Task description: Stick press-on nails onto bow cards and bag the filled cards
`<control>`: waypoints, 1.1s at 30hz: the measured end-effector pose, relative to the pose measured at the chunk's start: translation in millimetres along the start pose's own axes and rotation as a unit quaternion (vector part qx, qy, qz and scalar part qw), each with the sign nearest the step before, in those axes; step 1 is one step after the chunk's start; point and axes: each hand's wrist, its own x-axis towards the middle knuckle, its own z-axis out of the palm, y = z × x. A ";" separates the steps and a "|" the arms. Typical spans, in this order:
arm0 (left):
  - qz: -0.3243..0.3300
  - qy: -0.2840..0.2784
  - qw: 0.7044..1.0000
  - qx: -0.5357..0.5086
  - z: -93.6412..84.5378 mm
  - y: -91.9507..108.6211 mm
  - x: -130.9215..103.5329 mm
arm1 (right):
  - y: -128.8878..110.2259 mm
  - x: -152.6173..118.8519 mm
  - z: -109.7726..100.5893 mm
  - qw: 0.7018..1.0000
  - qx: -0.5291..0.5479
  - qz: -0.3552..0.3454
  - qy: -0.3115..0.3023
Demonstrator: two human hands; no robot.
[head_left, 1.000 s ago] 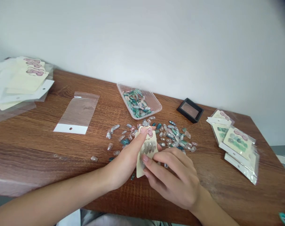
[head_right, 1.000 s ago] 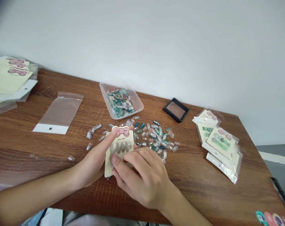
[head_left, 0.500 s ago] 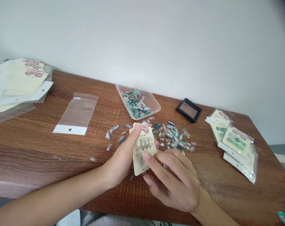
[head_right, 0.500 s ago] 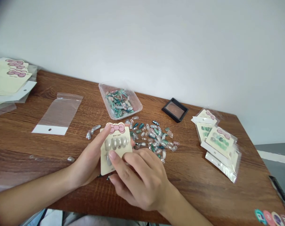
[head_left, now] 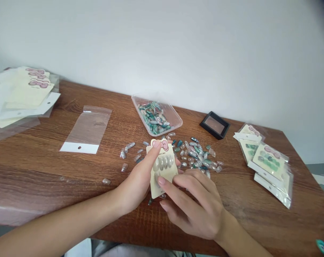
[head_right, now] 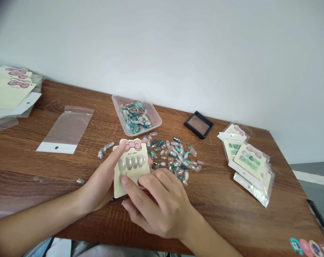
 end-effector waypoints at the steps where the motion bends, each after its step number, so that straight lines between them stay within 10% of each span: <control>1: -0.001 -0.001 1.000 0.001 -0.6 -0.2 -0.1 | -0.2 -0.1 -1.0 1.000 0.008 0.004 0.004; 25: -0.033 -0.018 0.999 -0.021 -0.6 1.8 -4.8 | 1.6 1.3 -5.6 0.999 0.042 0.027 0.022; 30: -0.055 -0.033 0.998 0.011 -2.3 5.3 -10.7 | 43.1 -1.1 -15.7 0.974 0.037 0.205 0.093; 33: -0.048 -0.021 0.998 0.021 -0.1 5.7 -13.7 | 75.6 -7.9 -20.7 0.944 -0.009 0.329 0.010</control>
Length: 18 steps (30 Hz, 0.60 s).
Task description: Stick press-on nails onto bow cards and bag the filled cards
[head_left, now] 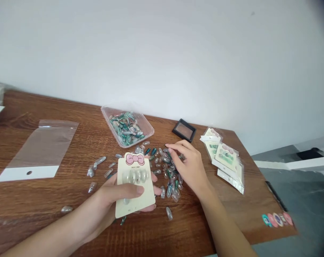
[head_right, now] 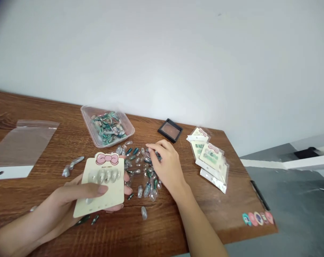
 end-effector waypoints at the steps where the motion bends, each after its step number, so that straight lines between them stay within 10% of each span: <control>1: 0.002 0.006 1.000 -0.001 1.2 -0.1 -0.6 | 7.7 2.7 -0.7 0.999 -0.026 0.009 -0.026; 7: 0.022 0.037 0.999 0.004 6.2 3.2 -1.1 | 22.1 2.0 3.8 0.992 -0.086 -0.001 -0.091; 18: 0.063 0.071 0.995 0.019 9.7 7.7 -1.2 | 15.4 3.0 1.3 0.997 0.051 0.052 -0.032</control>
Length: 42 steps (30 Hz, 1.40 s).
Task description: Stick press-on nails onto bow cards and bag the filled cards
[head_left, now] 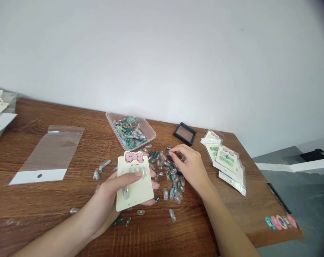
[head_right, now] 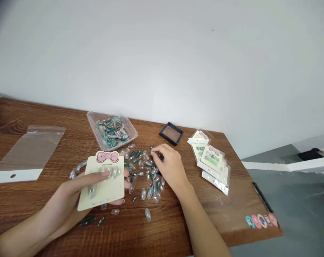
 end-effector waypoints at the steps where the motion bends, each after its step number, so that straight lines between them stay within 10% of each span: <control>1: 0.000 0.007 1.000 -0.001 0.4 0.7 -0.1 | -0.9 -0.2 -0.5 1.000 0.011 0.011 0.009; 12: 0.010 0.043 0.999 -0.008 5.9 5.8 -2.0 | -7.7 5.2 -4.7 0.930 0.319 0.183 -0.007; 42: -0.006 0.016 1.000 -0.006 -0.6 4.2 1.0 | -7.6 2.0 -9.7 0.857 0.461 0.220 -0.069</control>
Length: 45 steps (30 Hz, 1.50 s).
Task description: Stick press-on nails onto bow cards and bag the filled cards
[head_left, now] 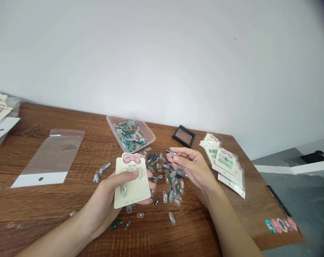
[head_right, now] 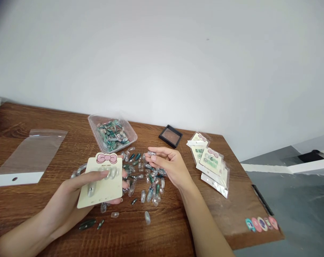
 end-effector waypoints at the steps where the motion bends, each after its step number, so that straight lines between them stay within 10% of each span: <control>1: -0.001 0.001 1.000 -0.001 -0.1 -0.2 0.1 | 0.2 -0.1 -0.4 1.000 -0.001 0.001 -0.002; 12: -0.003 0.019 1.000 0.013 2.9 0.8 -0.9 | -1.8 -4.2 1.3 0.997 0.009 0.029 -0.066; 45: -0.010 0.047 0.999 0.014 5.6 0.8 -1.2 | 0.4 -1.7 1.7 0.998 -0.040 -0.043 -0.005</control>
